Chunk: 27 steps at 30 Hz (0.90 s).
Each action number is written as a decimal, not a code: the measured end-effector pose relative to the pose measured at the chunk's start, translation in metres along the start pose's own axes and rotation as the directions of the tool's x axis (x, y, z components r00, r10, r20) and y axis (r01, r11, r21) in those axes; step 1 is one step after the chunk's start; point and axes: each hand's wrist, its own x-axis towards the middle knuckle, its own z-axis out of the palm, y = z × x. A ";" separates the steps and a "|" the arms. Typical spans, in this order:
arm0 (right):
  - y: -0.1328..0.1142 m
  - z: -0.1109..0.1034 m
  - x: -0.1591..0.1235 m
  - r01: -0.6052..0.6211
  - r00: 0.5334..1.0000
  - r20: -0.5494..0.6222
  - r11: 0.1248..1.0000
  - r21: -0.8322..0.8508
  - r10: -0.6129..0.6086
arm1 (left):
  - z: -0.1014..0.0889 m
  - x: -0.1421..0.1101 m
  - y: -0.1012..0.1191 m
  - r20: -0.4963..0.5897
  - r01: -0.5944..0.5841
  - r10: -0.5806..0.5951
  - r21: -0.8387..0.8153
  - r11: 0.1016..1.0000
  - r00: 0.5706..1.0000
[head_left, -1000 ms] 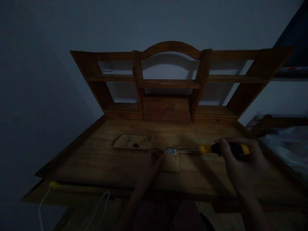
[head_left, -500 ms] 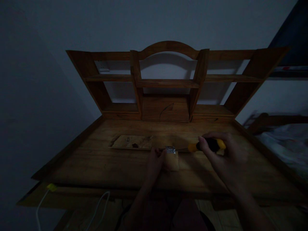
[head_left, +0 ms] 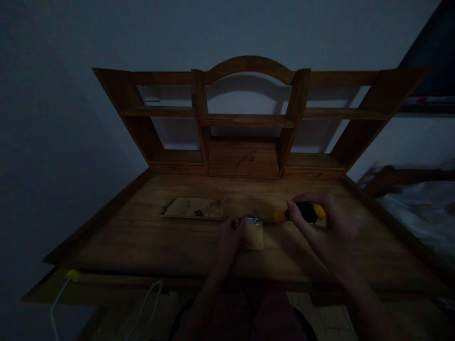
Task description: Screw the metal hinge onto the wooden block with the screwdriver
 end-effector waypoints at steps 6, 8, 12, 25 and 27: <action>-0.002 0.000 0.010 0.022 0.992 0.125 0.999 0.027 -0.025 | 0.000 -0.003 0.003 0.004 -0.027 0.027 -0.008 1.000 1.000; -0.003 -0.002 0.016 0.037 0.981 0.188 0.998 0.040 -0.044 | 0.000 -0.004 0.005 -0.002 -0.039 0.039 -0.017 0.999 0.999; -0.004 -0.006 0.023 0.015 0.913 0.400 0.985 0.173 -0.084 | 0.001 -0.004 0.004 -0.005 -0.048 0.048 -0.008 0.999 0.999; -0.004 0.002 0.041 0.152 0.880 0.446 0.986 0.067 -0.166 | 0.001 -0.005 0.006 -0.007 -0.056 0.056 0.009 0.998 0.998; -0.005 0.000 0.045 0.130 0.854 0.490 0.984 0.118 -0.172 | 0.001 -0.004 0.004 -0.005 -0.061 0.061 0.026 0.998 0.998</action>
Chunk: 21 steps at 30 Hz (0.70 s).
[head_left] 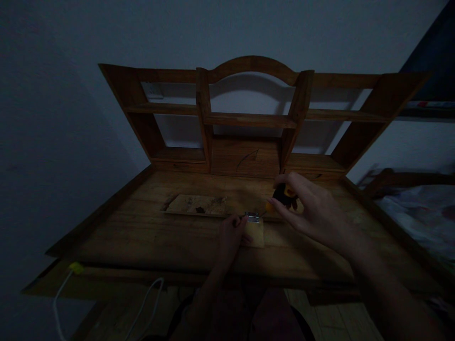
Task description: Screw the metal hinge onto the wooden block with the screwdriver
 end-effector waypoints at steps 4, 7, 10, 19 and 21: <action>0.003 0.003 0.000 -0.027 0.998 -0.057 0.999 -0.037 0.025 | 0.001 0.000 -0.002 -0.001 0.013 -0.013 -0.004 1.000 1.000; 0.007 0.010 -0.001 -0.072 0.984 -0.171 0.990 -0.121 0.051 | 0.001 0.000 -0.002 -0.001 0.010 -0.010 -0.027 1.000 1.000; 0.012 0.015 -0.002 -0.130 0.970 -0.223 0.982 -0.136 0.097 | 0.001 -0.001 -0.001 0.013 0.020 -0.019 -0.066 0.998 1.000; 0.024 0.006 -0.005 -0.104 0.983 -0.151 0.994 0.034 0.108 | 0.001 0.001 -0.004 0.013 -0.004 0.005 -0.047 0.999 1.000; 0.026 0.001 -0.004 -0.087 0.992 -0.083 0.993 0.074 0.093 | 0.001 0.001 -0.004 0.014 -0.004 0.005 -0.050 0.999 1.000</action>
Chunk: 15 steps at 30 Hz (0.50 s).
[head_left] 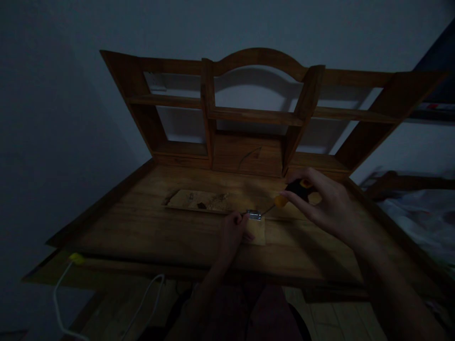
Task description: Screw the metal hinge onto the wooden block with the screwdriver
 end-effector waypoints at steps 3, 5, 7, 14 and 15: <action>-0.001 -0.009 0.002 0.007 0.994 0.111 0.999 0.038 -0.011 | 0.000 0.000 0.001 -0.004 -0.006 0.006 0.001 1.000 1.000; -0.002 -0.015 0.004 0.028 0.982 0.187 0.998 0.054 -0.037 | 0.000 -0.001 0.001 -0.005 0.000 0.000 0.000 1.000 1.000; -0.004 -0.020 0.005 0.057 0.965 0.253 0.996 0.062 -0.071 | 0.000 -0.001 0.002 -0.005 0.016 -0.016 0.000 1.000 1.000; -0.008 -0.017 0.005 0.061 0.984 0.175 0.970 -0.233 -0.020 | 0.001 -0.002 0.006 -0.005 0.035 -0.035 -0.019 0.999 0.999; -0.009 -0.016 0.005 0.076 0.983 0.177 0.972 -0.224 -0.036 | 0.001 -0.002 0.006 -0.002 0.043 -0.044 -0.024 0.999 0.999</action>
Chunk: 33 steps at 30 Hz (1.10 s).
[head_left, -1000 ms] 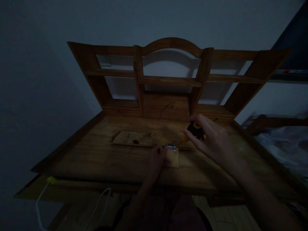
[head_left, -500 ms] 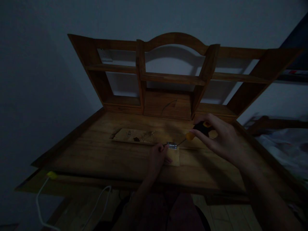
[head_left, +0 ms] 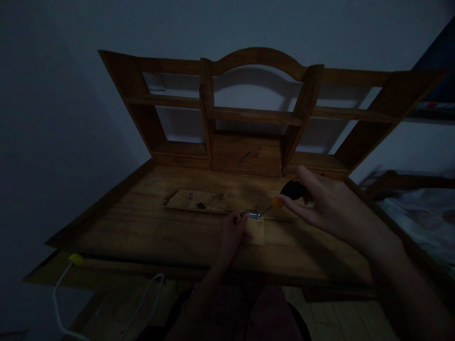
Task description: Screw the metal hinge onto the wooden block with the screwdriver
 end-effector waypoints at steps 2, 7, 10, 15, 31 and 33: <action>-0.003 0.000 0.001 0.061 0.998 0.025 0.995 0.083 -0.063 | 0.000 0.000 0.000 0.000 0.000 0.000 0.005 1.000 1.000; -0.008 -0.002 0.001 0.027 1.000 0.012 0.999 -0.025 -0.027 | 0.000 0.001 -0.002 -0.006 -0.018 0.018 0.016 1.000 1.000; -0.011 -0.005 0.000 0.080 0.995 0.052 0.997 -0.002 -0.080 | -0.001 0.001 -0.003 -0.009 -0.031 0.032 0.057 0.998 0.999; -0.014 -0.008 0.000 0.060 0.996 0.063 0.997 -0.040 -0.057 | -0.001 0.001 -0.002 -0.025 -0.068 0.070 0.094 0.993 0.997; -0.009 -0.007 0.008 0.034 0.988 0.146 0.997 0.073 -0.045 | -0.003 0.005 -0.002 0.005 -0.017 0.017 0.020 1.000 1.000; -0.007 -0.005 0.013 0.004 0.994 0.110 1.000 -0.007 -0.003 | -0.003 0.007 -0.004 0.012 -0.014 0.014 -0.006 1.000 1.000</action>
